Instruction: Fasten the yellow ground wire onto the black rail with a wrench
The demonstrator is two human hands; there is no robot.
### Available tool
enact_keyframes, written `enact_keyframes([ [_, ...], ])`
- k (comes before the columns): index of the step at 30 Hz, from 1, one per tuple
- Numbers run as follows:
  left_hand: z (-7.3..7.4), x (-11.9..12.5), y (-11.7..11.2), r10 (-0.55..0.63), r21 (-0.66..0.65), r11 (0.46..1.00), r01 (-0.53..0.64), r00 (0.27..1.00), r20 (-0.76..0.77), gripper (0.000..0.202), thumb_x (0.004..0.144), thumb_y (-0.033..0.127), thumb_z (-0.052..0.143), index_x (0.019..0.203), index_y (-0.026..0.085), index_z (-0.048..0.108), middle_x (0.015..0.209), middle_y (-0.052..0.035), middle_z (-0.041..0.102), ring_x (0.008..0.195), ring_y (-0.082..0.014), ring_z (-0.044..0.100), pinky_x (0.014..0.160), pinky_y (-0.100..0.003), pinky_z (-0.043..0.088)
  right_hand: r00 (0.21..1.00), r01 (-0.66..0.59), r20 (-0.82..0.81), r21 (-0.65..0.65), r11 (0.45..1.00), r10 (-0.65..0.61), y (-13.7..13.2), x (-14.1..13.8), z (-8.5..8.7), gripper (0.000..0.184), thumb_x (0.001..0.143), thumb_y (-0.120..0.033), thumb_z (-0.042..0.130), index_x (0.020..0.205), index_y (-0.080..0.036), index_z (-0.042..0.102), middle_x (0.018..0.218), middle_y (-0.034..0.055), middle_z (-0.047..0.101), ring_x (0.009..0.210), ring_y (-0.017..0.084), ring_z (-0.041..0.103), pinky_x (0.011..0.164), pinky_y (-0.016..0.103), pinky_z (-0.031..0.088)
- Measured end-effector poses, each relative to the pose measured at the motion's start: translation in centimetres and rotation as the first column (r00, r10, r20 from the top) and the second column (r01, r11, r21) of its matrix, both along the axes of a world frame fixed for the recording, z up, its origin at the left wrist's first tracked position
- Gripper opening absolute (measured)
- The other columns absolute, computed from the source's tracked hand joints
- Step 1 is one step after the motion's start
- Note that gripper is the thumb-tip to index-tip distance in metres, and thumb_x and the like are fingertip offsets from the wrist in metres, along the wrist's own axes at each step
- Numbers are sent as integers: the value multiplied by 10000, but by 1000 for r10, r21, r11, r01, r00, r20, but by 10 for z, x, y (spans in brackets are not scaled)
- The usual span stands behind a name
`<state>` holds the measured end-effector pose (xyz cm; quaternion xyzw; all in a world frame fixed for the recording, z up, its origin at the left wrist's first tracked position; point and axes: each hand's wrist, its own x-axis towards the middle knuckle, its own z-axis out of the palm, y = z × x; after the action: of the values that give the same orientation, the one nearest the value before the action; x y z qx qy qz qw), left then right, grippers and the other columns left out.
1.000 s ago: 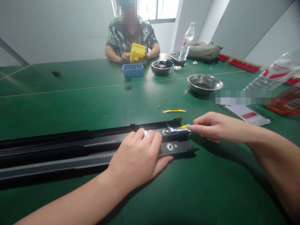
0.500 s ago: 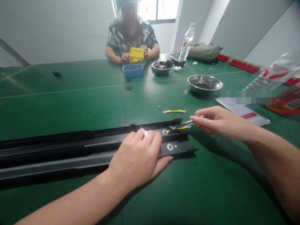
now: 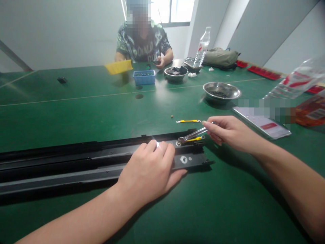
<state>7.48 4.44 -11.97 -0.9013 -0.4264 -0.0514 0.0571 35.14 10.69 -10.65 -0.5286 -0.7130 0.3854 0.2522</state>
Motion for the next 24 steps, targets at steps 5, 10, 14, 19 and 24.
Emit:
enact_keyframes([
  [5, -1, 0, 1, -2, 8, 1000, 2, 1000, -4, 463, 999, 624, 397, 1080, 195, 549, 996, -88, 600, 920, -312, 535, 784, -477, 469, 1000, 12, -19, -20, 1000, -12, 4, 0, -9, 514, 966, -630, 581, 669, -215, 525, 522, -25, 529, 484, 126, 486, 524, 294, 363],
  [10, -1, 0, 0, -4, 22, 1000, 4, 1000, 0, 462, 997, 623, 407, 1084, 192, 548, 990, -86, 601, 911, -305, 537, 781, -470, 464, 999, 8, 40, -137, 991, -3, 6, 2, -9, 490, 943, -630, 601, 679, -222, 539, 488, -31, 510, 462, 134, 467, 501, 295, 331],
  [14, -2, -1, 0, -5, 29, 1000, 5, 1000, 0, 465, 995, 625, 410, 1094, 191, 548, 990, -84, 603, 907, -303, 539, 776, -466, 465, 987, -58, 136, -223, 973, 90, 5, 9, -2, 498, 943, -617, 596, 655, -213, 547, 501, -20, 520, 472, 131, 448, 499, 290, 318],
  [19, -2, 0, 1, -7, 27, 1000, 7, 1000, 1, 455, 995, 624, 410, 1061, 197, 551, 978, -80, 602, 896, -303, 537, 772, -467, 469, 957, -147, 192, -326, 934, 218, 3, 14, 4, 484, 946, -589, 604, 662, -198, 580, 514, -10, 530, 480, 134, 459, 494, 283, 327],
  [24, -3, 0, 2, -9, 35, 999, 8, 1000, 7, 465, 994, 625, 410, 1072, 191, 556, 993, -90, 610, 904, -300, 543, 779, -459, 469, 952, -182, 167, -361, 915, 256, 1, 14, 4, 456, 950, -569, 603, 695, -190, 599, 526, -13, 532, 479, 131, 461, 496, 278, 333],
])
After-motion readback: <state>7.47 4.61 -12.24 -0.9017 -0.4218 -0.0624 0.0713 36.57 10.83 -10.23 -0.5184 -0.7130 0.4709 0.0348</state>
